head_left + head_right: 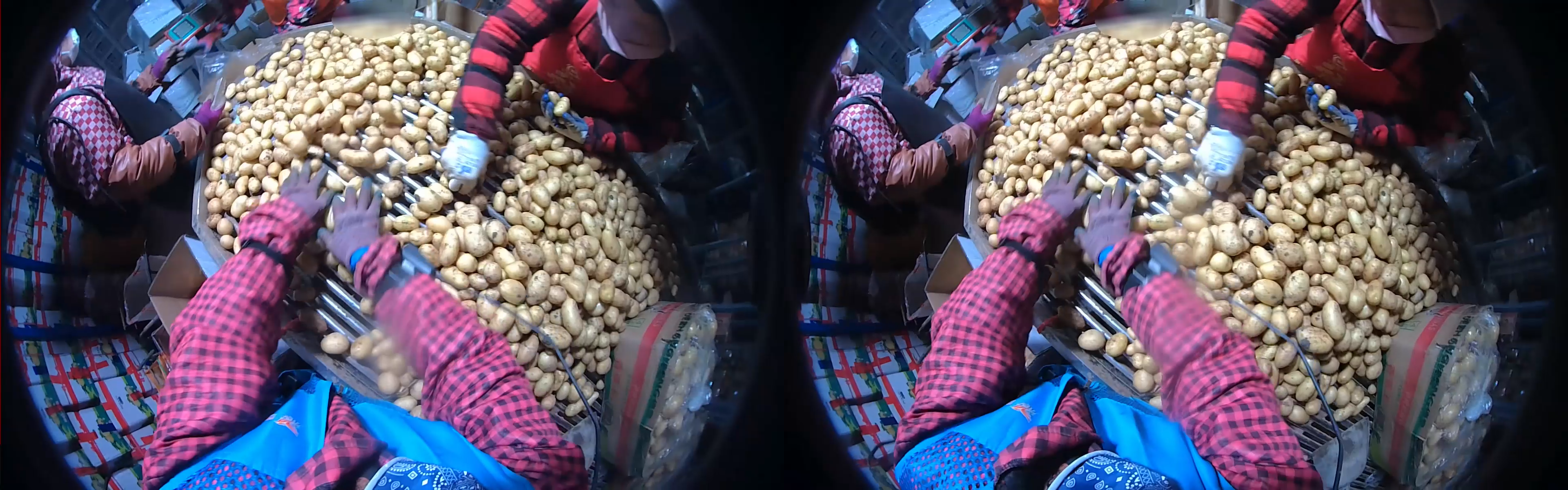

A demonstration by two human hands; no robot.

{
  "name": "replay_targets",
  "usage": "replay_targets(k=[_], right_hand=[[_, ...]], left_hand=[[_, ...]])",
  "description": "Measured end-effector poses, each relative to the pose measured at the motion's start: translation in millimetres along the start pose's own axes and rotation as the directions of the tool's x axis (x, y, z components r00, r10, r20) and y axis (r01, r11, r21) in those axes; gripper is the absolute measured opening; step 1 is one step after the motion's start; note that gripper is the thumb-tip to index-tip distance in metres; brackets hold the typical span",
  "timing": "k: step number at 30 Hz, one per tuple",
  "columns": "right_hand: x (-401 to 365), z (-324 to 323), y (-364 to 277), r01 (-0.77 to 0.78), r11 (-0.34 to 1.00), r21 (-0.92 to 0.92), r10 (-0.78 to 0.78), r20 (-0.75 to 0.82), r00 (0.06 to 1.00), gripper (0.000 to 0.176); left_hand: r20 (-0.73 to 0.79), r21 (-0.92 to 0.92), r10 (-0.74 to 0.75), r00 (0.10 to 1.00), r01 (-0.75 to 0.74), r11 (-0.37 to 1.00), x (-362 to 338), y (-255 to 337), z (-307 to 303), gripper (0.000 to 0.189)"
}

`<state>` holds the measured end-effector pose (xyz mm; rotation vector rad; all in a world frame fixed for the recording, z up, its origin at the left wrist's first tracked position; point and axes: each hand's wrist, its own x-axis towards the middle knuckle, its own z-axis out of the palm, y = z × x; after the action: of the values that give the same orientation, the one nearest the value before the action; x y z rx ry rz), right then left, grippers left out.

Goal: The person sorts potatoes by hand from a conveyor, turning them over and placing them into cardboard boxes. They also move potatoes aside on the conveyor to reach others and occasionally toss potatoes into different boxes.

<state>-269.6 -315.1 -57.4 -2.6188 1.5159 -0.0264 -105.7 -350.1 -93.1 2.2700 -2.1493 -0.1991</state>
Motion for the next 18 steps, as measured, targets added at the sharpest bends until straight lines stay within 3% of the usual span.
replay_targets(k=[2,4,5,6,7,8,9,10,11,12,14,16,17,18], right_hand=[[-35,-21,2,-0.006,0.989,0.151,-0.006,0.082,0.997,0.078],[-59,-15,18,0.09,0.955,0.282,-0.137,0.151,0.979,0.077],[-72,5,16,0.088,0.982,0.164,-0.109,0.123,0.986,0.072],[-88,22,20,0.076,0.996,0.042,-0.08,0.104,0.991,0.066],[-110,3,31,0.103,0.926,0.363,-0.111,0.0,0.994,0.062],[-131,-19,36,0.175,0.756,0.631,-0.121,-0.128,0.984,0.058],[-143,-4,39,0.149,0.752,0.642,-0.189,-0.007,0.982,0.056],[-172,-15,41,0.101,0.591,0.8,-0.13,-0.029,0.991,0.053],[-200,-29,43,0.076,0.393,0.916,-0.071,-0.052,0.996,0.051],[-217,-35,43,0.137,0.7,0.701,-0.078,-0.115,0.99,0.05],[-254,-56,38,0.061,0.769,0.636,0.017,-0.117,0.993,0.048],[-286,-78,40,-0.018,0.726,0.688,0.069,-0.047,0.997,0.047],[-301,-79,41,0.03,0.789,0.614,0.076,-0.145,0.987,0.047],[-317,-83,38,-0.041,0.813,0.581,0.16,-0.156,0.975,0.047]], left_hand=[[-0.015,-0.029,0.1,0.995,-0.101,0.994,-27,-9,1,0.061],[-0.246,-0.243,0.224,0.943,-0.284,0.928,-52,5,-17,0.054],[-0.282,-0.358,0.264,0.922,-0.356,0.863,-71,41,-70,0.042],[-0.198,-0.524,0.293,0.936,-0.353,0.775,-91,78,-126,0.03],[-0.126,-0.492,0.382,0.916,-0.392,0.777,-116,108,-178,0.02],[-0.22,-0.341,0.556,0.801,-0.598,0.726,-146,131,-228,0.014],[-0.123,-0.166,0.724,0.679,-0.733,0.659,-175,151,-278,0.014],[-0.373,-0.15,0.751,0.545,-0.834,0.531,-208,162,-297,0.017],[-0.46,-0.011,0.777,0.43,-0.877,0.48,-236,166,-319,0.019],[-0.516,0.08,0.784,0.345,-0.892,0.445,-259,165,-334,0.02],[-0.577,0.157,0.771,0.271,-0.889,0.429,-290,162,-343,0.02],[-0.616,0.181,0.756,0.221,-0.894,0.409,-307,151,-349,0.021],[-0.625,0.198,0.758,0.189,-0.9,0.388,-313,147,-353,0.021],[-0.635,0.233,0.755,0.163,-0.892,0.388,-321,141,-357,0.021]])
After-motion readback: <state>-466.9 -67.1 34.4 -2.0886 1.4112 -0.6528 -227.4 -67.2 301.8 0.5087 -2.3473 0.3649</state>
